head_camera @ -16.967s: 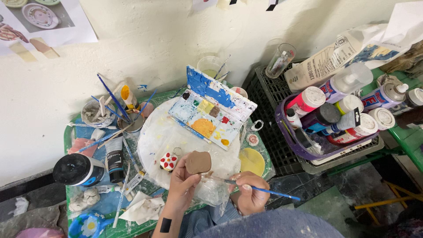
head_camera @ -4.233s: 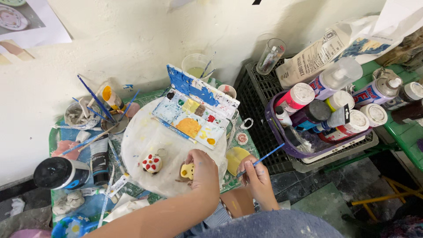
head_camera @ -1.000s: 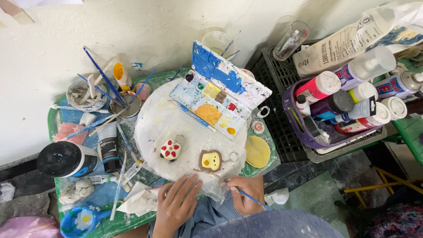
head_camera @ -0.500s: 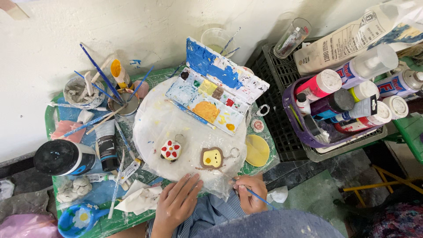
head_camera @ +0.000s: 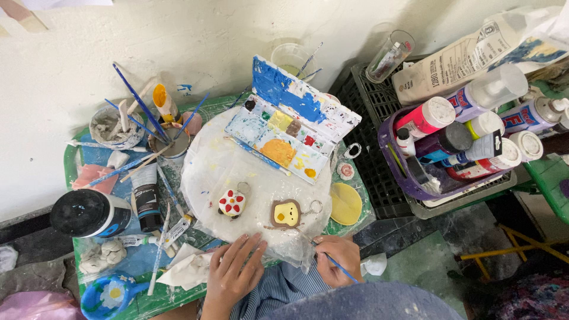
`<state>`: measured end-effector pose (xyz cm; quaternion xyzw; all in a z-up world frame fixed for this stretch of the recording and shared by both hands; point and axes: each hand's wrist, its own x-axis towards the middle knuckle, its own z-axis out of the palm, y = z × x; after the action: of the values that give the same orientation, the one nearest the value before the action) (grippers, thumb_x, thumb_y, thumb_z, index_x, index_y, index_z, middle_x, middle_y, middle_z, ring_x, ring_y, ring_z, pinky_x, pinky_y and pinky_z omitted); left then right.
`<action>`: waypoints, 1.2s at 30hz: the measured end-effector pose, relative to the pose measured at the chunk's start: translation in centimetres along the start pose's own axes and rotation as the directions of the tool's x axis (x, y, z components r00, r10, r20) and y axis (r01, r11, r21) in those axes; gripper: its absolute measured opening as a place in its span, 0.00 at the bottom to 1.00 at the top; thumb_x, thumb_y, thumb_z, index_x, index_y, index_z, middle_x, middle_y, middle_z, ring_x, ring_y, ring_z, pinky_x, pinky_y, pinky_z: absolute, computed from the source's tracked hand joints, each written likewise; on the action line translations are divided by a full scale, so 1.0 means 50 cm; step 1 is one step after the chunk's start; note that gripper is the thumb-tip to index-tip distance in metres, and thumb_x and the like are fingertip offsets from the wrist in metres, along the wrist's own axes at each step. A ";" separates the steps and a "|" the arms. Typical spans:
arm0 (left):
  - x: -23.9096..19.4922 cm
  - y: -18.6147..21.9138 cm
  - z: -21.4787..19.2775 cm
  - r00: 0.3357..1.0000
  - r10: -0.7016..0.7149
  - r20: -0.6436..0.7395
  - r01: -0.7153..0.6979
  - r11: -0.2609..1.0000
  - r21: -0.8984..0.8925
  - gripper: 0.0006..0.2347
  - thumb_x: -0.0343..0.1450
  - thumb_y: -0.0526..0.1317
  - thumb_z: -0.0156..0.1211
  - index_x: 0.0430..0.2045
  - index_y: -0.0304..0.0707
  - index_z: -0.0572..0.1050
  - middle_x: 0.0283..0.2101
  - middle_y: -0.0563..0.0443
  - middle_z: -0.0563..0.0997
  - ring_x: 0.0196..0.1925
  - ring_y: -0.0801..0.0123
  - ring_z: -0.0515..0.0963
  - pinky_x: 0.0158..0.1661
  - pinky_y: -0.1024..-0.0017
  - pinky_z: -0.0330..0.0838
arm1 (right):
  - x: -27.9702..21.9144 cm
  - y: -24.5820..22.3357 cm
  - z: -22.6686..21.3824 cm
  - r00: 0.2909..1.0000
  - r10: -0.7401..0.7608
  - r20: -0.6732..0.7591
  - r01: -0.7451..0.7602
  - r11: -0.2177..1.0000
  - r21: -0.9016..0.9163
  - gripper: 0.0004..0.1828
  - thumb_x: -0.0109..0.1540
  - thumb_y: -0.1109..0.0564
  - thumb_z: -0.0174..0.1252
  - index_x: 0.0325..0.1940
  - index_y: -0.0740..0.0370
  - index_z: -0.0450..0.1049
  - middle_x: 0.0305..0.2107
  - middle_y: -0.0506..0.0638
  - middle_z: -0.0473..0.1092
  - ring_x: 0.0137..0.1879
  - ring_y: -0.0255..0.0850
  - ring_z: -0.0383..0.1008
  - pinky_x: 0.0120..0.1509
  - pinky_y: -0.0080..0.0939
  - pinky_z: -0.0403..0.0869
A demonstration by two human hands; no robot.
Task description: The person paints small clay figures, including a mushroom and a slice of bread, using a thin paintbrush and colors from an artist palette. They apply paint to the figures by hand while they sit on a white work surface.
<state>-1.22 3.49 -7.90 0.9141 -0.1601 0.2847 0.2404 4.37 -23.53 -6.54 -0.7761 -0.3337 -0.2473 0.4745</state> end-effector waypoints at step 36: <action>-0.006 -0.006 0.003 0.995 0.097 -0.011 -0.098 0.991 -0.087 0.18 0.64 0.34 0.67 0.49 0.41 0.79 0.58 0.47 0.79 0.61 0.57 0.79 0.55 0.62 0.74 | -0.020 0.008 -0.018 0.996 0.080 -0.041 -0.077 0.993 0.087 0.05 0.60 0.68 0.59 0.40 0.69 0.74 0.25 0.52 0.77 0.28 0.38 0.80 0.35 0.37 0.78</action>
<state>-1.25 3.73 -8.26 0.8927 -0.2160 0.2919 0.2667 3.97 -24.74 -7.08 -0.7619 -0.3027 -0.2310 0.5240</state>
